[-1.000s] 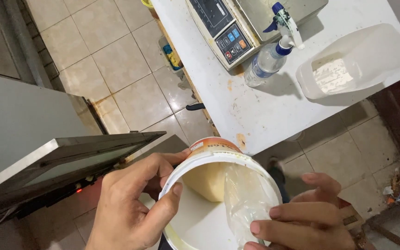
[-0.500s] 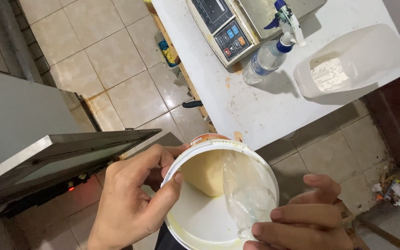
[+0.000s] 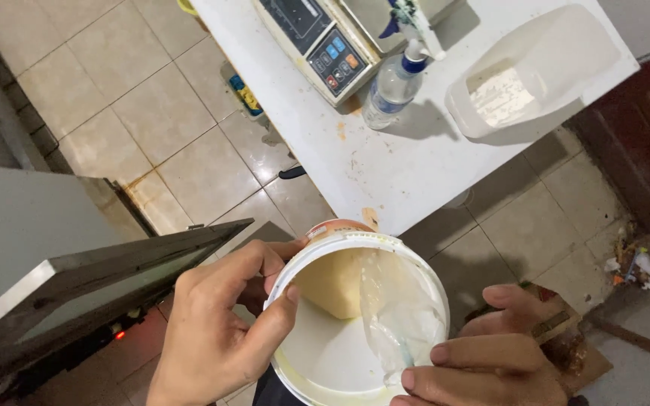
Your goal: Moving trays of shaped dough into a proofing cabinet and spraying them with water to maintain moisture.
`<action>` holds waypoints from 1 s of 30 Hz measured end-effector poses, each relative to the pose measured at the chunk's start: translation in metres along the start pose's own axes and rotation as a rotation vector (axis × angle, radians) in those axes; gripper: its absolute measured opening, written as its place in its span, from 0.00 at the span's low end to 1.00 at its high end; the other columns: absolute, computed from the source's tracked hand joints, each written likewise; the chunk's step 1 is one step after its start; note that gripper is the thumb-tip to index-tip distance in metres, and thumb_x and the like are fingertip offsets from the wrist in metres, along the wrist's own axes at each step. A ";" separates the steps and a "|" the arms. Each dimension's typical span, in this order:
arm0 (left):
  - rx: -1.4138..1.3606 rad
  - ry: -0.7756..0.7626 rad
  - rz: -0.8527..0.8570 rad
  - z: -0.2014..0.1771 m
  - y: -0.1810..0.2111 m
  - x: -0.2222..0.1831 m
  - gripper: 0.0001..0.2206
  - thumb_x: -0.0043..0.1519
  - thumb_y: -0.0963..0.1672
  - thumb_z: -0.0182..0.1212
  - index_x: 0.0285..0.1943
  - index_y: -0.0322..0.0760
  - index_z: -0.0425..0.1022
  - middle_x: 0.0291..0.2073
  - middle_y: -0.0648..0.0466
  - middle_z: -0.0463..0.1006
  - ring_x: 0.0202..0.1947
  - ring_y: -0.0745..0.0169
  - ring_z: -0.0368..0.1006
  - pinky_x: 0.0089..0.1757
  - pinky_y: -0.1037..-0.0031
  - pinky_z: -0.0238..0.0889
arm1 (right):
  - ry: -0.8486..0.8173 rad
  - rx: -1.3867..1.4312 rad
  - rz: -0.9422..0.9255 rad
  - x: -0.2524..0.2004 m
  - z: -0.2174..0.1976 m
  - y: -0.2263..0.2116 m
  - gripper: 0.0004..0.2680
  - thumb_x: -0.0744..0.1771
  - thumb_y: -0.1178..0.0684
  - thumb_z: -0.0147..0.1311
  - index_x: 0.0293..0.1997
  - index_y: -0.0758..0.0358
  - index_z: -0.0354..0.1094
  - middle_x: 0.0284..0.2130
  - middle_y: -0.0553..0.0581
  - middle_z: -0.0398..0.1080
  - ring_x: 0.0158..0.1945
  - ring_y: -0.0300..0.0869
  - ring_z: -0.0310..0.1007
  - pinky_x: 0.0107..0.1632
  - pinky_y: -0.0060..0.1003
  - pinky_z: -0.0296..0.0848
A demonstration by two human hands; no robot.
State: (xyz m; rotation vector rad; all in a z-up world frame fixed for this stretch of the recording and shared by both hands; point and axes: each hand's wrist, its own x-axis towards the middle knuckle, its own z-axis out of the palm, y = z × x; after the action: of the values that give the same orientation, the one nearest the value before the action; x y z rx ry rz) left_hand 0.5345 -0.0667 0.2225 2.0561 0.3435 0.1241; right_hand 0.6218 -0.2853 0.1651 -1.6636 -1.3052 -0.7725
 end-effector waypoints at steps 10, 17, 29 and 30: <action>-0.026 -0.076 0.038 0.006 0.010 0.007 0.05 0.48 0.42 0.52 0.23 0.41 0.61 0.38 0.55 0.85 0.15 0.72 0.59 0.22 0.84 0.61 | -0.015 -0.037 0.521 -0.006 -0.018 -0.035 0.03 0.58 0.43 0.57 0.23 0.37 0.67 0.22 0.31 0.62 0.20 0.19 0.55 0.58 0.29 0.57; -0.006 -0.115 0.054 0.011 0.002 0.011 0.06 0.51 0.43 0.54 0.24 0.41 0.62 0.35 0.55 0.84 0.14 0.74 0.62 0.21 0.82 0.58 | 0.020 -0.003 0.614 -0.005 -0.018 -0.041 0.04 0.61 0.46 0.53 0.23 0.36 0.68 0.29 0.35 0.60 0.18 0.24 0.51 0.62 0.28 0.54; -0.003 -0.125 0.074 0.011 -0.001 0.017 0.06 0.50 0.43 0.53 0.23 0.41 0.61 0.37 0.56 0.84 0.13 0.73 0.60 0.21 0.82 0.59 | 0.124 -0.115 0.684 -0.009 -0.010 -0.050 0.09 0.60 0.53 0.47 0.15 0.46 0.54 0.13 0.34 0.56 0.20 0.21 0.57 0.56 0.31 0.60; -0.004 -0.127 0.071 0.010 -0.001 0.017 0.06 0.50 0.43 0.53 0.23 0.41 0.61 0.37 0.56 0.84 0.13 0.73 0.60 0.21 0.82 0.59 | 0.123 -0.116 0.686 -0.008 -0.013 -0.050 0.09 0.60 0.53 0.47 0.15 0.46 0.54 0.13 0.34 0.56 0.20 0.21 0.57 0.56 0.31 0.60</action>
State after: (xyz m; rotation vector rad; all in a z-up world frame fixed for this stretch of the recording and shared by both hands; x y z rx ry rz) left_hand 0.5532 -0.0699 0.2158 2.0616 0.1916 0.0375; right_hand 0.5715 -0.2967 0.1765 -1.9511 -0.5397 -0.5210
